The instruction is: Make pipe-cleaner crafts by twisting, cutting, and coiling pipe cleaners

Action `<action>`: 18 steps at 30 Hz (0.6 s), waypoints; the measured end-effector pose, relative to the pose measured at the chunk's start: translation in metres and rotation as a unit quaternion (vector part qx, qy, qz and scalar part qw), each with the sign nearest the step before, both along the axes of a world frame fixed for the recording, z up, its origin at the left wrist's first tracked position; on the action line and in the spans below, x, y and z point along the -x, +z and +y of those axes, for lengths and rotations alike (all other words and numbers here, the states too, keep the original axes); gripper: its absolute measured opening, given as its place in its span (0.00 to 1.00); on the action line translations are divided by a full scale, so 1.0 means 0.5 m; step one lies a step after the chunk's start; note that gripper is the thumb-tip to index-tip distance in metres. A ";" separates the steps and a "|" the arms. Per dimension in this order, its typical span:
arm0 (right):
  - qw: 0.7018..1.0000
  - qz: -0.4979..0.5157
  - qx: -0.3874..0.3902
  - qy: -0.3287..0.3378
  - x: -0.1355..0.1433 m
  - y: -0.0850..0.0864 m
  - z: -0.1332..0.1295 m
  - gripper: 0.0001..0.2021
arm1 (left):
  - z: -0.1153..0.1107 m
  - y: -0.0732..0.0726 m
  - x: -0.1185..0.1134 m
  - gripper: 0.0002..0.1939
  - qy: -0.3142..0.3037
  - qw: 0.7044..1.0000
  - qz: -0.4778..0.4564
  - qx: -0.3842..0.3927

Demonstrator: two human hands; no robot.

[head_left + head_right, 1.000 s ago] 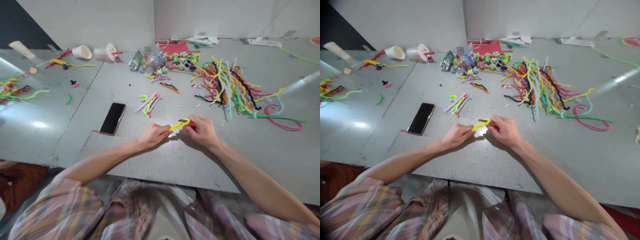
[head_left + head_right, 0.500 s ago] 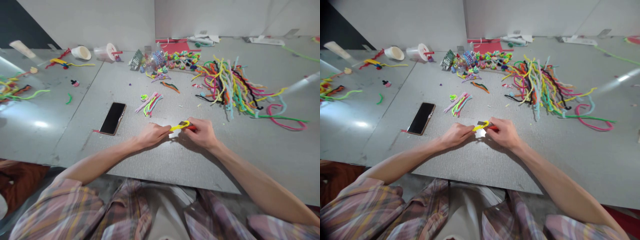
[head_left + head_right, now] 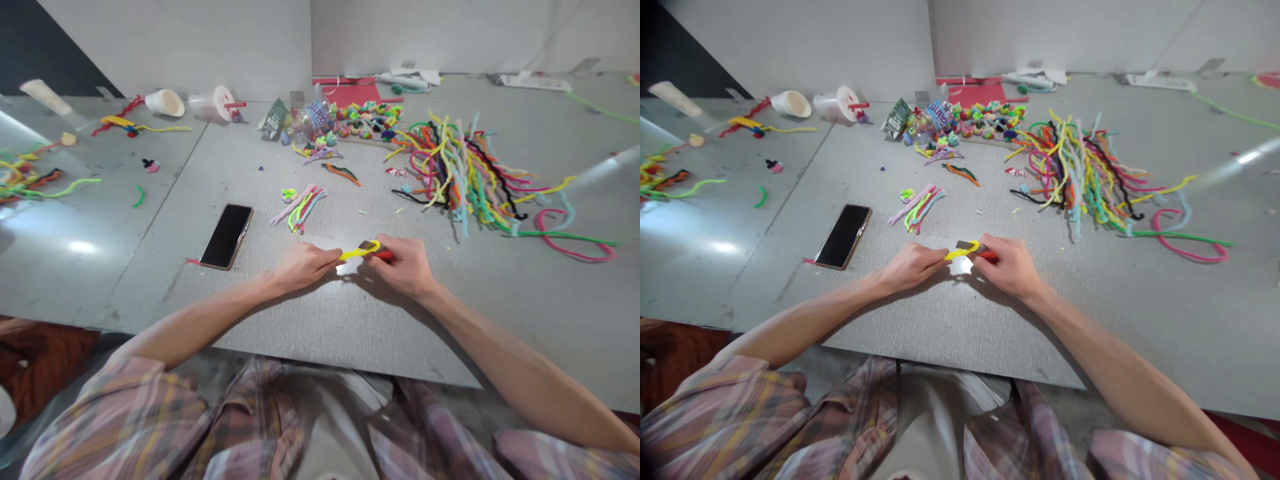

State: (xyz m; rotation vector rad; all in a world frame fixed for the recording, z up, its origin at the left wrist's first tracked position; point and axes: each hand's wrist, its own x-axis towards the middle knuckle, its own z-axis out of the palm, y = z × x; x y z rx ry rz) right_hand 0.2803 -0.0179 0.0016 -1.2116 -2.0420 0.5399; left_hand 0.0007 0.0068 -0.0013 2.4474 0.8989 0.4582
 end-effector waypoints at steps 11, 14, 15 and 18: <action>1.000 -0.014 -0.002 0.006 -0.002 -0.001 0.001 0.17 | 0.003 0.000 0.001 0.28 0.002 1.000 0.004 0.006; 1.000 -0.015 0.000 0.005 -0.002 -0.001 0.001 0.18 | 0.004 -0.002 0.001 0.27 0.003 1.000 0.000 0.011; 1.000 -0.014 0.001 0.004 -0.002 0.000 0.001 0.18 | 0.004 -0.002 0.001 0.27 0.003 1.000 -0.001 0.012; 1.000 -0.011 0.003 0.005 0.000 0.001 0.001 0.19 | 0.005 -0.003 0.002 0.27 0.001 1.000 -0.003 0.015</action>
